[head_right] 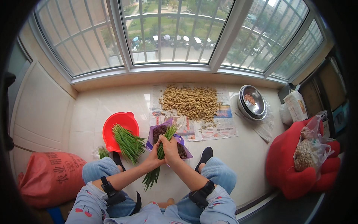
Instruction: The person sits on the floor and trims the ends of green onions by hand, placing the trimmed pieces into a purple bag. The person then places the trimmed green onions into a red bowl.
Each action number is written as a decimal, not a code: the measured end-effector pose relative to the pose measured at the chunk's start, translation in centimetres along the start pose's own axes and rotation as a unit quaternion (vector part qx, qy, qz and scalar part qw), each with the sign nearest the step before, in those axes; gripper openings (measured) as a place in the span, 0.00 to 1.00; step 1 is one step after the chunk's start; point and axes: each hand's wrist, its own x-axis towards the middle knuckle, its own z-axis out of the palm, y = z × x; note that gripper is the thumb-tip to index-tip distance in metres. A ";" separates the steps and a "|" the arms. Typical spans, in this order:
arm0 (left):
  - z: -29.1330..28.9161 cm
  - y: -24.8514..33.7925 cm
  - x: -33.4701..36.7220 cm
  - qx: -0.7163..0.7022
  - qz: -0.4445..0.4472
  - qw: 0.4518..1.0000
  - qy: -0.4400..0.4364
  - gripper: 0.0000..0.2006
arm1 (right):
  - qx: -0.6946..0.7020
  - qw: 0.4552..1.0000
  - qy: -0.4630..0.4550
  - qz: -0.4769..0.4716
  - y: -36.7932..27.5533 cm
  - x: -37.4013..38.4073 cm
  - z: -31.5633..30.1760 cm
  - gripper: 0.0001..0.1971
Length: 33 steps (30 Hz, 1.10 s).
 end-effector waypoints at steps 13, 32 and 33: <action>-7.2 -9.2 -1.7 -0.198 -0.198 0.919 0.278 0.15 | -0.127 0.985 -0.059 0.105 -0.7 0.2 -2.6 0.15; -22.2 -29.0 5.6 0.065 -0.475 0.775 0.411 0.37 | -0.128 0.967 -0.010 0.219 4.0 4.4 -0.4 0.09; -21.8 -29.2 5.3 0.077 -0.475 0.778 0.403 0.38 | -0.129 0.967 -0.011 0.219 4.1 4.4 -0.3 0.09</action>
